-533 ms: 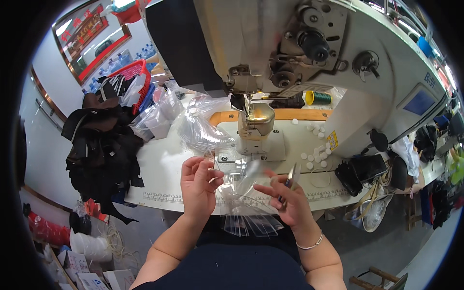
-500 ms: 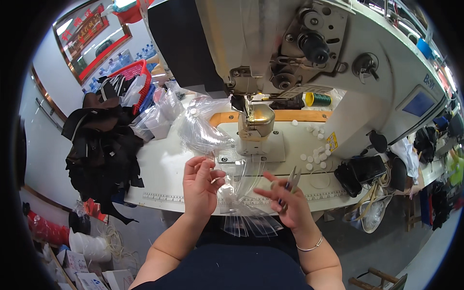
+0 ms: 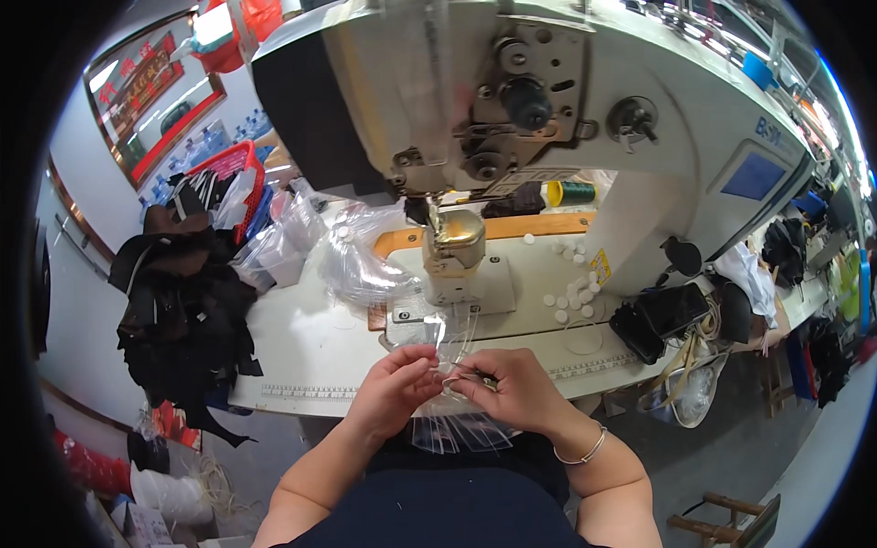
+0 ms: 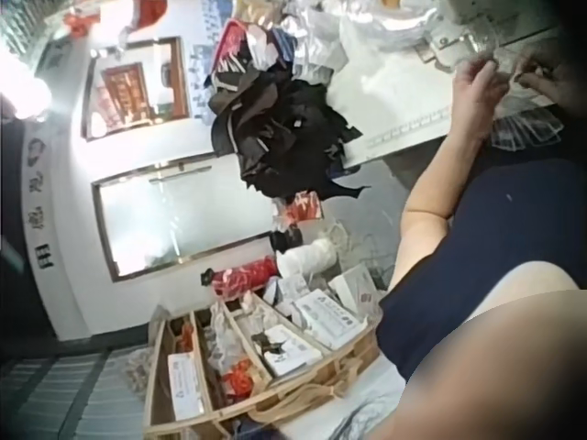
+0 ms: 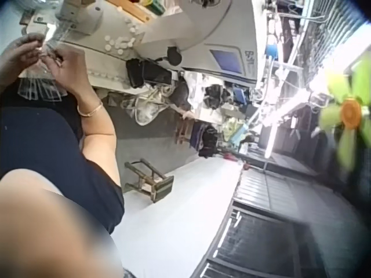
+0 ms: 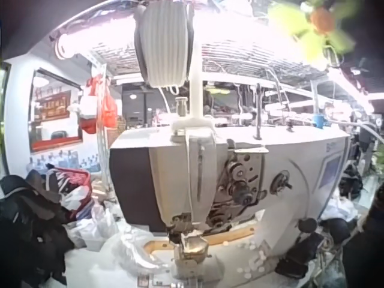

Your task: Stitching small white circular components onto transparent plastic shoe upper sections using an industrial sewing machine.

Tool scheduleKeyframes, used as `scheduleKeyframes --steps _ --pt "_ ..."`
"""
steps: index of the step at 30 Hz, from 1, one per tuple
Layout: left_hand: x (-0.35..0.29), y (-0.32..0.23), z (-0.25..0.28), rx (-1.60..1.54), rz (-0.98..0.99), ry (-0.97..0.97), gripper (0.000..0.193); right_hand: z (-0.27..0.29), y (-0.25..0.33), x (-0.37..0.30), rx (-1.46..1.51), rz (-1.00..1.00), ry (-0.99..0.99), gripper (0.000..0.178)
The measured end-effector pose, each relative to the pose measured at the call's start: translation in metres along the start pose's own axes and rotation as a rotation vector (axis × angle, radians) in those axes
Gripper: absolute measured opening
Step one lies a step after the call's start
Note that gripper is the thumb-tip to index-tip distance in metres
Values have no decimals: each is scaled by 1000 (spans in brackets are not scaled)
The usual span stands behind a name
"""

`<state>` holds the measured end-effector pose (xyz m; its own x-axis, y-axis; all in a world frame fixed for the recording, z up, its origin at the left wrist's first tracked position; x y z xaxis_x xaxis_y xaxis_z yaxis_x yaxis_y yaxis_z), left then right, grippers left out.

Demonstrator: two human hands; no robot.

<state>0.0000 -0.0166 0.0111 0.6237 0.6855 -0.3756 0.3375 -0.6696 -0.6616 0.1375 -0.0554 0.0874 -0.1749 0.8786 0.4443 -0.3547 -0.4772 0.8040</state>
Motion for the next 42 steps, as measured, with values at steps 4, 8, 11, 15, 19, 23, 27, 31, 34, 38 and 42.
scheduleKeyframes --steps 4,8,11,15,19,23,27,31,34,38,42 --pt "-1 -11 0 1 -141 -22 30 -2 -15 0 149 -94 5 8" --pt "3 15 8 -227 143 7 28 -5 -29 -5 282 -287 33 8" --pt "4 19 3 -192 123 150 23 -6 -28 -7 309 -361 -6 9" --pt "-7 -6 -7 17 -80 155 16 3 -45 -10 220 -400 -102 11" --pt "0 5 -6 180 -79 133 15 -4 -40 -2 241 -392 -68 11" --pt "5 3 -2 201 -249 70 12 -14 -44 1 307 -434 26 11" --pt "9 5 2 194 -244 108 11 -24 -57 -2 448 -483 88 10" --pt "12 6 12 122 -249 73 11 -27 -56 -1 486 -500 132 10" --pt "13 10 15 33 -191 41 11 -27 -58 -3 535 -500 118 11" --pt "12 10 16 95 -248 15 12 -27 -52 -5 529 -506 61 12" --pt "10 11 13 94 -261 11 12 -26 -56 -6 351 -443 57 14"
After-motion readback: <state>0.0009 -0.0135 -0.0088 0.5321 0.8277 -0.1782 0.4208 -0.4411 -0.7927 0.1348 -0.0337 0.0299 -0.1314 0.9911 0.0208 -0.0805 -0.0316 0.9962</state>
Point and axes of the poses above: each hand's wrist, its own x-axis towards the middle knuckle, its own z-axis out of the back of the hand, y = z × x, the point moved 7 cm from there along x, towards the middle knuckle, and after that the axes turned 7 degrees about z, right-handed, at the moved point
